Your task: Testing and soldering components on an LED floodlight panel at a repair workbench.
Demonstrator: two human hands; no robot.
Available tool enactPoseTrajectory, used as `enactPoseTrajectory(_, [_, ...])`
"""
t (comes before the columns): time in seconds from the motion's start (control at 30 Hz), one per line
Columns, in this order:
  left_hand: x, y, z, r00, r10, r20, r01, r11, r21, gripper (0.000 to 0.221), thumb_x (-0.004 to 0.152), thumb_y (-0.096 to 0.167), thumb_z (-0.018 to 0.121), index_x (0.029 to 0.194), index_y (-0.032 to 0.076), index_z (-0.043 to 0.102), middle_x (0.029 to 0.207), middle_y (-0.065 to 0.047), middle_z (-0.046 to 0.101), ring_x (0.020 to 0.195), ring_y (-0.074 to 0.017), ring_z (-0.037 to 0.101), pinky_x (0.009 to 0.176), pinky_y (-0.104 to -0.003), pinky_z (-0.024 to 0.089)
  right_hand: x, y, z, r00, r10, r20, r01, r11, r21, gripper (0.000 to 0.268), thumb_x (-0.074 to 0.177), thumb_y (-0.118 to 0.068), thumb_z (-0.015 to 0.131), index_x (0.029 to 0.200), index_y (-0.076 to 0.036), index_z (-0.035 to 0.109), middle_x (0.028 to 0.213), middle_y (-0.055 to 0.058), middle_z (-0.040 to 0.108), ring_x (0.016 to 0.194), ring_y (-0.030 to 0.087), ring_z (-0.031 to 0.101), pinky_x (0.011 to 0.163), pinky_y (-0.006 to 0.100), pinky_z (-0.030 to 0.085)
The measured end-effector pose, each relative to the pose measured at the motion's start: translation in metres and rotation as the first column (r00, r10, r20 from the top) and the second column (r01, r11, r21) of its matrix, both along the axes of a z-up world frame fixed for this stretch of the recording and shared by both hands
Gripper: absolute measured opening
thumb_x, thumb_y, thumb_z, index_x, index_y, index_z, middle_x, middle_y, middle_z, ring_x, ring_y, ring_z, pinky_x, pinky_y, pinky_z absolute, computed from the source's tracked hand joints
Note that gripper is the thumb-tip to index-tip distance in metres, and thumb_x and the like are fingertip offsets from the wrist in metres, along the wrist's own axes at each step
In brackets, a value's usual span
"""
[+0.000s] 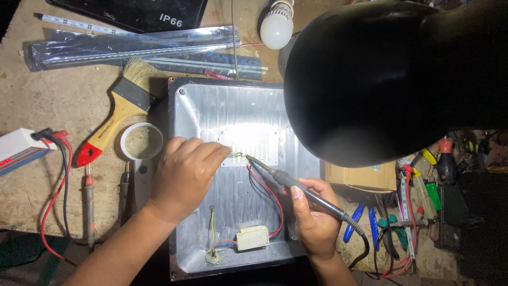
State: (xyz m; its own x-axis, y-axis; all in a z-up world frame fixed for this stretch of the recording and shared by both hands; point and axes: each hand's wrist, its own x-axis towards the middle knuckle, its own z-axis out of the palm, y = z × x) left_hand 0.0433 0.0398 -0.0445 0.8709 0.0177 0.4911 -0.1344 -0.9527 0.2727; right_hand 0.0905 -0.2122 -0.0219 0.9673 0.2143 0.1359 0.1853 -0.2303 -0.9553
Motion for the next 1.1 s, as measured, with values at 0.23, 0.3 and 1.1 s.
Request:
enactPoseTrajectory(0.23, [-0.0008,-0.0001,0.0005,1.0,-0.002,-0.01,0.002,1.0,0.015,0.03,0.09,0.0,0.063,0.11,0.018,0.074,0.099,0.008,0.073,0.078,-0.0217,0.06,0.073,-0.04,0.041,0.0009,0.0004,0.0001,1.0,0.024,-0.019,-0.023,1.0,0.019,0.018,0.094,-0.012,0.068,0.107,-0.001,0.063,0.085,0.016,0.077,0.08,0.024,0.081,0.079,0.031,0.067])
enactPoseTrajectory(0.3, [-0.0009,-0.0002,-0.0019,1.0,-0.001,-0.004,0.001,1.0,0.012,0.029,0.09,0.0,0.064,0.11,0.018,0.075,0.1,0.007,0.073,0.078,-0.0215,0.06,0.073,-0.04,0.042,0.0014,0.0011,0.0,1.0,0.021,-0.023,-0.021,0.999,0.026,0.017,0.094,-0.012,0.068,0.107,-0.001,0.063,0.085,0.016,0.076,0.08,0.024,0.08,0.079,0.031,0.066])
enactPoseTrajectory(1.1, [-0.0008,0.0,0.0004,1.0,0.002,0.011,-0.002,1.0,0.009,0.022,0.092,0.008,0.065,0.109,0.019,0.074,0.098,0.008,0.072,0.077,-0.0221,0.059,0.072,-0.04,0.04,0.0002,0.003,-0.0057,0.997,-0.013,-0.071,0.017,0.998,0.057,0.019,0.093,-0.012,0.069,0.108,-0.002,0.062,0.085,0.017,0.076,0.08,0.023,0.079,0.081,0.031,0.065])
